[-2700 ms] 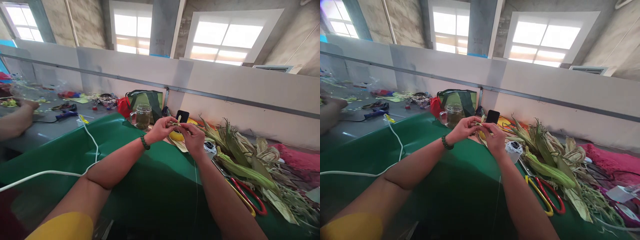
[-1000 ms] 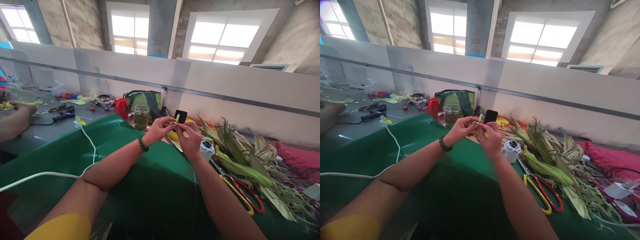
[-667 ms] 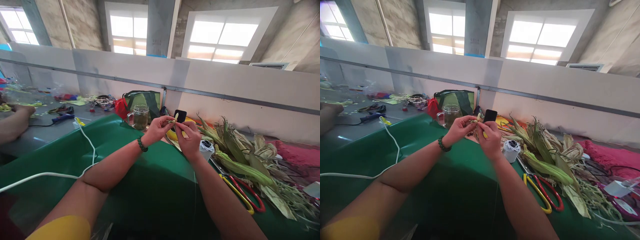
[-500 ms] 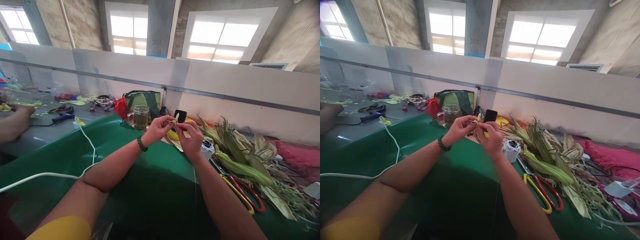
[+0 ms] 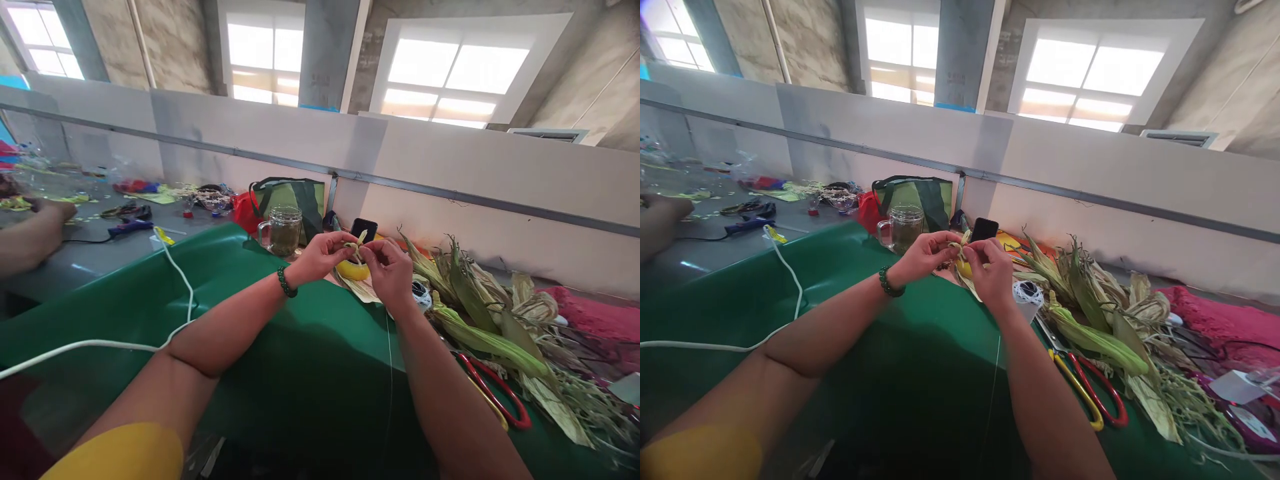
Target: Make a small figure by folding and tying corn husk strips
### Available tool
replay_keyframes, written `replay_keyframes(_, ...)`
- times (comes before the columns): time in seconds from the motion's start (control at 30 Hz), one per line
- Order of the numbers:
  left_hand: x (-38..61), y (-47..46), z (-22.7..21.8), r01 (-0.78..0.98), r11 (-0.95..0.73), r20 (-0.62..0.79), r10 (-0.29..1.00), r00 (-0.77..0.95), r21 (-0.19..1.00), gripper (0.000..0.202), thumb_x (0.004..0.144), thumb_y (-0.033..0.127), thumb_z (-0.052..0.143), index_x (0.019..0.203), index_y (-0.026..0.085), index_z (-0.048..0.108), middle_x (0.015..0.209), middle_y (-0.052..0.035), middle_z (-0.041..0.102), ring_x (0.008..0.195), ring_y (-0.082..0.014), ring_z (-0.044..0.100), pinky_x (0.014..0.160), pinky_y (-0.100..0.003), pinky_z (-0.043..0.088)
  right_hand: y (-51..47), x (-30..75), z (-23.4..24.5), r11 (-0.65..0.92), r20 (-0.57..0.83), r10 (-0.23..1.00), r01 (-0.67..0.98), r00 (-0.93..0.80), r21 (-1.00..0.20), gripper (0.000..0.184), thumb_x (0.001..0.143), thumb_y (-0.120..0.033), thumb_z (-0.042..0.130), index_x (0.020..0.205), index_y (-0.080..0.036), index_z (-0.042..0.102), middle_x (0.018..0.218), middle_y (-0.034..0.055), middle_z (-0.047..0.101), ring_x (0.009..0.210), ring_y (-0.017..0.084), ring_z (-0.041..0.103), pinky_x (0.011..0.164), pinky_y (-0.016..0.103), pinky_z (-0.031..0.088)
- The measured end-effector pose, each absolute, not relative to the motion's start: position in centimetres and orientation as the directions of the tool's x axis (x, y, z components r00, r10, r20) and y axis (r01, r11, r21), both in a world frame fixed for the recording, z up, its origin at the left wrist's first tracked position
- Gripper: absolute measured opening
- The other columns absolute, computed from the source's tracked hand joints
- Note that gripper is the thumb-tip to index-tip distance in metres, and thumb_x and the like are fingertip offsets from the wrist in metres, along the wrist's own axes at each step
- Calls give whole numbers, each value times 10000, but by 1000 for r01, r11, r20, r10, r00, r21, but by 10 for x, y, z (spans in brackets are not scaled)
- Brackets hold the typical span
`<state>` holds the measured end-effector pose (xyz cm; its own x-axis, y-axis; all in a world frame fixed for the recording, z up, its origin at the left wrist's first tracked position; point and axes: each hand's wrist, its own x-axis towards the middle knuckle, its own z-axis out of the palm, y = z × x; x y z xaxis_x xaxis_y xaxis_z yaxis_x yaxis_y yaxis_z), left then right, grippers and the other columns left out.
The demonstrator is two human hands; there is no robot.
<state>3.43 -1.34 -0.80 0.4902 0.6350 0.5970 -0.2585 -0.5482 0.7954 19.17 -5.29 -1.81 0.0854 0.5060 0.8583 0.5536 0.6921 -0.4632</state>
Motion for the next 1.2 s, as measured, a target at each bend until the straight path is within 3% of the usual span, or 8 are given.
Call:
replay_keyframes(0.17, 35, -14, -9, -263, -477, 541, 674, 503, 839, 546, 682, 576, 758, 947, 109, 662, 777, -57, 719, 741, -162, 695, 644, -230, 538, -53, 189, -23, 663, 935, 350, 690, 58, -290, 165, 884, -293, 566, 740, -218, 593, 747, 23, 590, 649, 156, 559, 604, 297, 501)
replay_keyframes(0.27, 34, -15, -9, -248, -472, 529, 683, 504, 846, 555, 685, 576, 756, 954, 97, 677, 789, -67, 728, 758, -166, 696, 677, -243, 551, -53, 190, -22, 676, 918, 388, 650, 84, -346, 155, 882, -321, 584, 777, -210, 608, 748, 19, 602, 637, 150, 567, 605, 297, 508)
replay_keyframes(0.43, 34, -12, -11, -248, -480, 532, 658, 533, 841, 512, 698, 537, 765, 957, 101, 699, 836, -77, 736, 822, -187, 699, 744, -275, 559, -52, 193, -20, 714, 816, 573, 445, 74, -541, 221, 825, -390, 670, 940, -202, 686, 845, 36, 652, 690, 157, 618, 600, 296, 530)
replay_keyframes(0.57, 34, -12, -9, -266, -452, 517, 640, 568, 852, 492, 706, 516, 770, 962, 104, 691, 827, -71, 728, 827, -187, 704, 759, -277, 554, -52, 195, -18, 772, 877, 474, 444, 76, -456, 122, 829, -329, 675, 813, -222, 731, 806, 37, 644, 733, 170, 621, 600, 295, 519)
replay_keyframes(0.77, 29, -16, -2, -280, -412, 495, 643, 585, 867, 478, 727, 492, 766, 965, 101, 626, 715, -25, 689, 666, -120, 665, 695, -239, 535, -57, 201, -12, 804, 914, 387, 529, -118, -272, 164, 892, -264, 606, 929, -261, 766, 870, 47, 653, 836, 177, 626, 699, 317, 529)
replay_keyframes(0.87, 30, -15, -3, -276, -407, 488, 641, 592, 871, 435, 753, 442, 761, 973, 113, 582, 704, -21, 694, 677, -120, 674, 706, -241, 536, -57, 206, -9, 799, 890, 424, 532, -168, -280, 166, 890, -257, 611, 938, -272, 769, 860, 37, 664, 806, 166, 633, 676, 301, 525)
replay_keyframes(1.03, 35, -11, -11, -287, -430, 507, 589, 629, 856, 360, 780, 400, 744, 932, 132, 559, 749, -41, 722, 730, -140, 705, 743, -266, 552, -56, 209, -7, 780, 863, 484, 519, -147, -350, 111, 844, -281, 673, 787, -256, 765, 743, 14, 673, 685, 151, 625, 609, 285, 513)
replay_keyframes(1.2, 36, -9, -13, -277, -427, 495, 572, 654, 861, 345, 798, 402, 724, 947, 135, 562, 746, -44, 720, 809, -170, 724, 765, -283, 564, -58, 207, -8, 784, 881, 449, 539, -148, -309, 77, 811, -248, 710, 738, -240, 733, 703, 2, 674, 628, 142, 611, 567, 269, 503)
